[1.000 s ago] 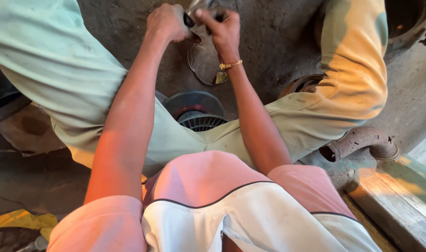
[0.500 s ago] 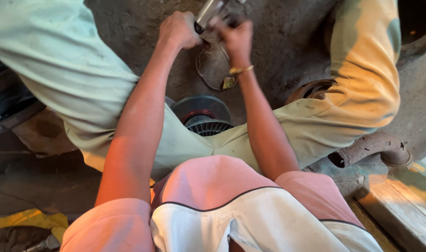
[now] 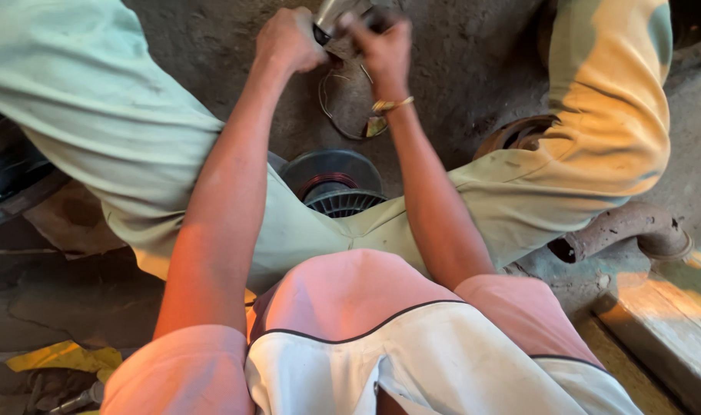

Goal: The person sits on the floor and uses a small tool to scrape or clean the surface of a cylindrical motor rotor. They repeatedly rotate the rotor and scrape its surface, occasionally pausing to reposition the tool.

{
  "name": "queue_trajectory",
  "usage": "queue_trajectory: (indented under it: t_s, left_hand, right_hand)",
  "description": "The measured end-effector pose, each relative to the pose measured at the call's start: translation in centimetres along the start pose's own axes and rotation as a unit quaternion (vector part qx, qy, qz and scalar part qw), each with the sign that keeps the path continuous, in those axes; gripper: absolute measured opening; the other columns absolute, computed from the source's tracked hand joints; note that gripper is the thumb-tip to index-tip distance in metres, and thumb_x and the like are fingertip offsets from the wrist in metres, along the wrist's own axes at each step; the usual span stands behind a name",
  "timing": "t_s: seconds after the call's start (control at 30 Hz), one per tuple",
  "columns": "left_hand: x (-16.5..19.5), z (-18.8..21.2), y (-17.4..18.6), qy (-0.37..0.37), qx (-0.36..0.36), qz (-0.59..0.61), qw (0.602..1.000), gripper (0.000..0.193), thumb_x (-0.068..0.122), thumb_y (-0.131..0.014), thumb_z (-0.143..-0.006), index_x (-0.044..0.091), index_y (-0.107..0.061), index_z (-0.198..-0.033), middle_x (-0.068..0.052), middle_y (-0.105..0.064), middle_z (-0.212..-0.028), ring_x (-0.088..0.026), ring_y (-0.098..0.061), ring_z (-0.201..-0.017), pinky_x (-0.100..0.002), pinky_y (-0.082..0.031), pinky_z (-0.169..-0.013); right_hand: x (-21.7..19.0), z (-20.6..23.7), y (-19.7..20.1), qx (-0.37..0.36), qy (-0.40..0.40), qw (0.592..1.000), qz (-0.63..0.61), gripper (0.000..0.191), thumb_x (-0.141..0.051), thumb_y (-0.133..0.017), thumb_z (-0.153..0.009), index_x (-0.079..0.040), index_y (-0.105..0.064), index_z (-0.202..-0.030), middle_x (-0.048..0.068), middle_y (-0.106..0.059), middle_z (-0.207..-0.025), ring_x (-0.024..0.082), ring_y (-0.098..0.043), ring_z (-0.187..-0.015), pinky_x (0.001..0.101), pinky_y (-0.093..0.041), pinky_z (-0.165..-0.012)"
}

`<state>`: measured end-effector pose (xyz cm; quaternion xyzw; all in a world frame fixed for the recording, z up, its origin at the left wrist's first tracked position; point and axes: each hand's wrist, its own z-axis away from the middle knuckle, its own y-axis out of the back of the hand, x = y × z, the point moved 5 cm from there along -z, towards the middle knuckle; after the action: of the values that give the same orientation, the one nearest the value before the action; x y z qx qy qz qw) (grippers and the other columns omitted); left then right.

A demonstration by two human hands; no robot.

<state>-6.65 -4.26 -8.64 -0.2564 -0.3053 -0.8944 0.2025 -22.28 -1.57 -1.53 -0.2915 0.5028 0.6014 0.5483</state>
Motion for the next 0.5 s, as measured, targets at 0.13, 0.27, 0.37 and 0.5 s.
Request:
queue_trajectory:
  t_s: [0.13,0.27,0.37,0.5]
  left_hand:
    - [-0.2,0.0,-0.3,-0.012,0.03,0.018,0.999,0.076,0.054,-0.098,-0.059,0.002,-0.071,-0.107,-0.022,-0.072,-0.106,-0.038,-0.07,-0.101,-0.048,-0.054,-0.086]
    - [-0.7,0.0,-0.8,0.016,0.0,0.034,0.999,0.064,0.049,-0.092,-0.069,0.004,-0.072,-0.11,-0.021,-0.075,-0.106,-0.036,-0.072,-0.104,-0.046,-0.056,-0.091]
    - [0.1,0.4,-0.2,-0.054,0.082,0.04,0.994,0.038,0.027,-0.083,-0.077,0.007,-0.076,-0.109,-0.023,-0.073,-0.106,-0.041,-0.07,-0.104,-0.048,-0.056,-0.088]
    - [1.0,2.4,-0.2,-0.131,0.219,0.097,0.962,0.029,0.011,-0.074,-0.08,0.001,-0.07,-0.107,-0.025,-0.073,-0.094,-0.048,-0.068,-0.092,-0.054,-0.055,-0.075]
  right_hand:
    - [0.8,0.1,0.5,0.069,-0.019,0.997,0.004,0.029,-0.024,-0.086,-0.086,-0.001,-0.074,-0.073,0.001,-0.066,-0.063,0.007,-0.055,-0.054,0.0281,-0.041,-0.05]
    - [1.0,0.3,0.3,0.057,-0.027,0.996,-0.067,0.026,-0.022,-0.083,-0.089,-0.002,-0.075,-0.075,0.0,-0.068,-0.064,0.007,-0.058,-0.056,0.0284,-0.043,-0.052]
    - [0.8,0.2,-0.1,0.04,-0.014,0.998,-0.055,0.029,-0.021,-0.086,-0.09,-0.002,-0.071,-0.072,-0.001,-0.064,-0.063,0.006,-0.054,-0.056,0.0282,-0.04,-0.051]
    - [0.5,0.3,-0.4,0.055,0.022,0.995,-0.079,0.025,-0.021,-0.085,-0.092,-0.003,-0.075,-0.078,0.0,-0.07,-0.068,0.008,-0.06,-0.057,0.029,-0.045,-0.052]
